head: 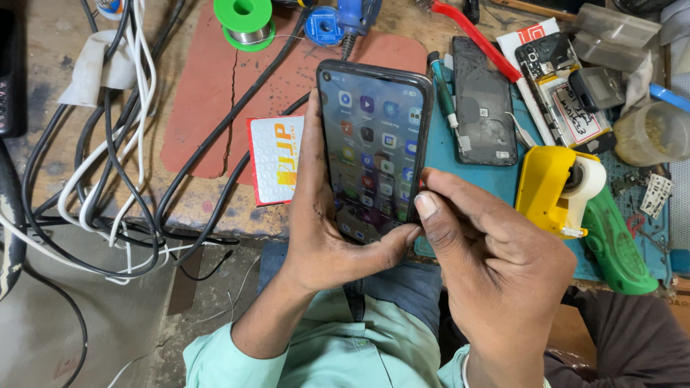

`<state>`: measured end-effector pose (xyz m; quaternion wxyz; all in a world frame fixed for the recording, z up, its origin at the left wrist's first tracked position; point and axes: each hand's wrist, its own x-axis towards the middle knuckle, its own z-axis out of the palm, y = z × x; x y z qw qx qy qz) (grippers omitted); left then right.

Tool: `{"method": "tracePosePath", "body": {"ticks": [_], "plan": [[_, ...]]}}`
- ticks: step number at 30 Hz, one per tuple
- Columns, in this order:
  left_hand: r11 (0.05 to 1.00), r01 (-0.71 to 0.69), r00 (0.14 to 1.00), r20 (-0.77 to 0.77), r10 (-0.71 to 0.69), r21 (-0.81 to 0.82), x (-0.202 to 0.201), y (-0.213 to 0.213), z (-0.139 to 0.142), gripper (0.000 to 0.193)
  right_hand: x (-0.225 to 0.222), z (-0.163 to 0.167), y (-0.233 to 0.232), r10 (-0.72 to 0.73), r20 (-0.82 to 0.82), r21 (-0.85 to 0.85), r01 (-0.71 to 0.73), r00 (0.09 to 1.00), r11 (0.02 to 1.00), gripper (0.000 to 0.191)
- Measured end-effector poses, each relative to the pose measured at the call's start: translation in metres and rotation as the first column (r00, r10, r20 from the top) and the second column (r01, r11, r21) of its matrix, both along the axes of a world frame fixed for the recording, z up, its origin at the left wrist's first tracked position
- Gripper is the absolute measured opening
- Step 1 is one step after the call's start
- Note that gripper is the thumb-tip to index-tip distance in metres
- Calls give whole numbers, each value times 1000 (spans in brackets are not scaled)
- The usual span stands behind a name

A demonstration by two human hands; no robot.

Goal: The person removes the back cover of a smartphone, inspects the internal components, and uses a screwdriver to adjust parts inside. The person then reassembles the phone and tests the screen functionality.

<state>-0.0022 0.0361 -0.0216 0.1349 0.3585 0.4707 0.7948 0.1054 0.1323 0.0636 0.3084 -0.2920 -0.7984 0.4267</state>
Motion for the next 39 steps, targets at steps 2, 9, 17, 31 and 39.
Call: {"method": "tracePosePath", "body": {"ticks": [2,9,17,31,39], "plan": [[1000,11,999,30,-12,11,0,0,1,124,1,0,1,14,16,22,-14,1000,1000,22],[999,-6,992,125,0,48,-4,-1,4,120,8,-8,-2,66,44,-55,-64,997,996,24],[986,-55,975,221,19,156,-1,4,0,112,28,-20,-9,103,204,60,-118,974,991,26],[987,54,964,249,-91,154,-1,2,4,113,32,-11,-15,52,263,111,-84,963,990,28],[996,12,992,123,-23,92,-1,3,-1,115,32,-20,-13,48,165,34,-54,985,998,24]]}}
